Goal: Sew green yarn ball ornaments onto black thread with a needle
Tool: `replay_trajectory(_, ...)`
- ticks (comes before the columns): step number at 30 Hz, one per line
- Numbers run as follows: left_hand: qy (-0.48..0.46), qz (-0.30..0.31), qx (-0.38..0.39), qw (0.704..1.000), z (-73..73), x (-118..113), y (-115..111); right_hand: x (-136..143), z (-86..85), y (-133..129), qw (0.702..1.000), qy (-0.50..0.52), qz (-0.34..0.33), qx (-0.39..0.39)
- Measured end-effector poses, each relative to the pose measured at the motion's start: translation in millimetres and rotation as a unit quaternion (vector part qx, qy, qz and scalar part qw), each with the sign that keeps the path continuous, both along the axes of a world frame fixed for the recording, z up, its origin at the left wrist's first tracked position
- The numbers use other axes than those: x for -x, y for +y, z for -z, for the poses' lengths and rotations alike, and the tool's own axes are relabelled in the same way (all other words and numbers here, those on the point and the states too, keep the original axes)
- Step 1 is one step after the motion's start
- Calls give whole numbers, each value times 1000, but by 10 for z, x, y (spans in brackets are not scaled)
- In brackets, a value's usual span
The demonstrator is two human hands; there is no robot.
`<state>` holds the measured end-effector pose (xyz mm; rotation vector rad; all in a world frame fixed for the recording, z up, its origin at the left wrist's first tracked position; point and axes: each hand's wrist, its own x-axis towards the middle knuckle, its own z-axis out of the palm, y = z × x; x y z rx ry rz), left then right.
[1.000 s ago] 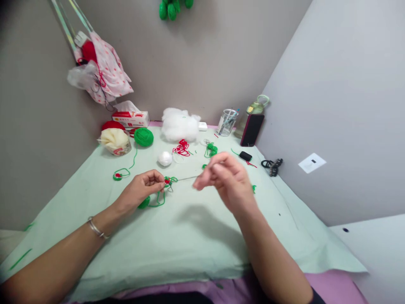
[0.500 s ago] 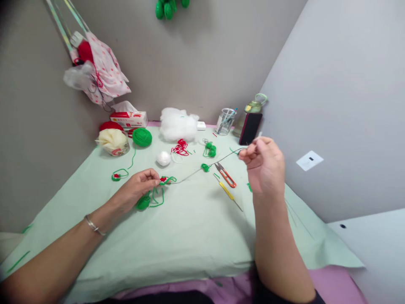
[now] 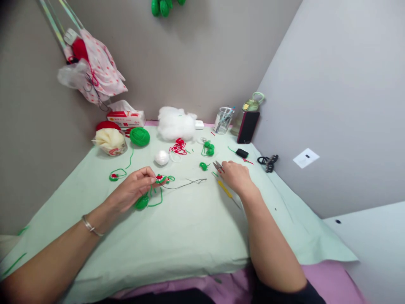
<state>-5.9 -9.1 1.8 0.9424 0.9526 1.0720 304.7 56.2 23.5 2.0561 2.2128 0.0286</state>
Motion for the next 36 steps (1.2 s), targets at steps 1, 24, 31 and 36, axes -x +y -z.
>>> replay_trajectory(1, -13, 5, 3, 1000, -7, 0, -2, -5, 20, 21, 1000, -2, 1, 9)
replay_trajectory(24, -107, 50, 3, 993, -6, -27, -9, 742, 36, -443, 863, 402, -307, -18)
replay_trajectory(31, -83, 68, 1, 994, -3, -37, -36, 796, 18, -480, 853, 414, -316, -11)
replay_trajectory(36, -81, 78, -1, 994, -5, -46, -46, 822, 28, -498, 852, 420, -311, -4)
